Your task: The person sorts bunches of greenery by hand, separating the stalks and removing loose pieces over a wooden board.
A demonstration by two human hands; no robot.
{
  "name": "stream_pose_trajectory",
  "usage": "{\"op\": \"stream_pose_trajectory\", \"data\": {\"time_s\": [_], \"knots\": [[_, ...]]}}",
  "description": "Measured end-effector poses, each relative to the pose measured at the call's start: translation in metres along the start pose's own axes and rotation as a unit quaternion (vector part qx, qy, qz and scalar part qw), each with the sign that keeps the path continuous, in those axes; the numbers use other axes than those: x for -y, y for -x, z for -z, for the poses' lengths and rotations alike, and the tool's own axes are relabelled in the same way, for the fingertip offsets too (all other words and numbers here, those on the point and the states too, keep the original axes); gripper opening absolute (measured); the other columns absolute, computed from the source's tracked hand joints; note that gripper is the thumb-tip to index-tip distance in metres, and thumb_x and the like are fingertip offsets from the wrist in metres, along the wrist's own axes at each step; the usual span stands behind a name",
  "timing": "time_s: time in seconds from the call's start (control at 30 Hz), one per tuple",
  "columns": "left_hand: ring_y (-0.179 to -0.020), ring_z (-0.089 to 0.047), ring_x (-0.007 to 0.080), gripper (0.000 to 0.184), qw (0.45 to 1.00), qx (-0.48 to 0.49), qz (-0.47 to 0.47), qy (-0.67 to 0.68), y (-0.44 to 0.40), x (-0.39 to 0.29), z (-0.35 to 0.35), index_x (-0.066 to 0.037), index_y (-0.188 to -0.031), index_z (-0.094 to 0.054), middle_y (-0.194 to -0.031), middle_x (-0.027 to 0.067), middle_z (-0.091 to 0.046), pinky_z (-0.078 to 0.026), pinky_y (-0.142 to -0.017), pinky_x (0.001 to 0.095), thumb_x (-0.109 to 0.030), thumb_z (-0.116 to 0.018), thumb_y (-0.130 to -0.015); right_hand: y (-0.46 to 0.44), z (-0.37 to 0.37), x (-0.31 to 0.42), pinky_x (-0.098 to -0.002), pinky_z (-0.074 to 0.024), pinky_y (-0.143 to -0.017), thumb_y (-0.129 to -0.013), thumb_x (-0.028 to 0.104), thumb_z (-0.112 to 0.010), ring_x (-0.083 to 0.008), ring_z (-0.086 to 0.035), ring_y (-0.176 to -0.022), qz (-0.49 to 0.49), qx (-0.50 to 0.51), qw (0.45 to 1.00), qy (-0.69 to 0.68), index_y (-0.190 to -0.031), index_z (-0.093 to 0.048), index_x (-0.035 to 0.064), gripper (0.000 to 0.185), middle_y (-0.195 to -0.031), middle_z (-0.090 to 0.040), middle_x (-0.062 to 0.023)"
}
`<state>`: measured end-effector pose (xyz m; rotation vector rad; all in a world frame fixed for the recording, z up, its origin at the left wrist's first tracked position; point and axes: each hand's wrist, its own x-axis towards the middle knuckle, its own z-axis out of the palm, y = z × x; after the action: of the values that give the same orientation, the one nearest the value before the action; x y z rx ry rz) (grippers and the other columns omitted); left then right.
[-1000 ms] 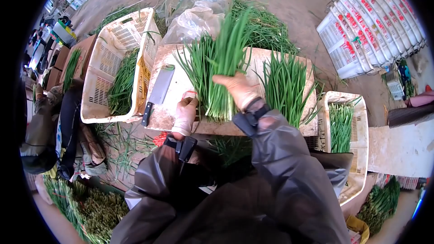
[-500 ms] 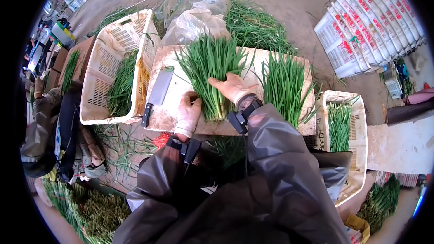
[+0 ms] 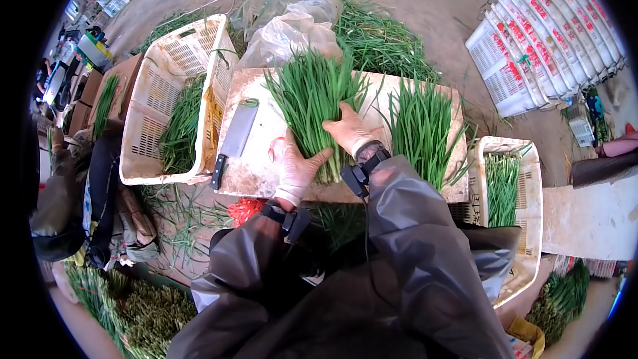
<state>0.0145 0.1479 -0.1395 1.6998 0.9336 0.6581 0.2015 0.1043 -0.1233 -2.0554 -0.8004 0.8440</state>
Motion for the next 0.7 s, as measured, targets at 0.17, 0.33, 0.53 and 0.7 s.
{"op": "stream_pose_trajectory", "data": {"time_s": [0.17, 0.33, 0.53, 0.7], "knots": [[-0.133, -0.053, 0.0313, 0.131, 0.998, -0.001, -0.056, 0.005, -0.001, 0.000, -0.010, 0.014, -0.158, -0.018, -0.147, 0.0262, -0.051, -0.045, -0.113, 0.0365, -0.033, -0.100, -0.067, 0.018, 0.014, 0.024, -0.0401, -0.0477, -0.110, -0.088, 0.044, -0.076, -0.0380, -0.064, -0.125, 0.013, -0.041, 0.994, 0.101, -0.153, -0.040, -0.0083, 0.090, -0.136, -0.064, -0.0290], [-0.146, -0.041, 0.0434, 0.119, 0.986, 0.023, -0.062, -0.152, -0.002, -0.025, 0.000, 0.007, -0.158, -0.032, -0.158, 0.0340, -0.036, -0.039, -0.119, 0.0437, -0.037, -0.097, -0.068, 0.020, 0.021, 0.005, -0.0404, -0.0524, -0.102, -0.090, 0.033, -0.076, -0.0356, -0.068, -0.117, 0.022, -0.037, 0.999, 0.007, -0.146, -0.049, -0.0058, 0.074, -0.127, -0.068, -0.0250], [-0.148, -0.033, 0.0536, 0.114, 0.968, 0.059, -0.118, -0.213, -0.003, -0.032, -0.005, -0.007, -0.162, -0.036, -0.162, 0.0373, -0.029, -0.032, -0.123, 0.0531, -0.039, -0.094, -0.068, 0.018, 0.026, -0.012, -0.0393, -0.0520, -0.102, -0.090, 0.030, -0.077, -0.0353, -0.067, -0.116, 0.002, -0.049, 0.997, -0.054, -0.146, -0.049, -0.0058, 0.072, -0.124, -0.069, -0.0256], [-0.144, -0.033, 0.0548, 0.111, 0.956, 0.044, -0.123, -0.261, 0.003, -0.034, -0.013, -0.010, -0.161, -0.036, -0.163, 0.0334, -0.029, -0.035, -0.119, 0.0568, -0.037, -0.093, -0.070, 0.012, 0.028, 0.001, -0.0454, -0.0527, -0.102, -0.089, 0.031, -0.077, -0.0416, -0.064, -0.117, 0.139, -0.201, 0.959, 0.145, -0.148, -0.048, 0.0006, 0.072, -0.132, -0.063, -0.0258]]}}
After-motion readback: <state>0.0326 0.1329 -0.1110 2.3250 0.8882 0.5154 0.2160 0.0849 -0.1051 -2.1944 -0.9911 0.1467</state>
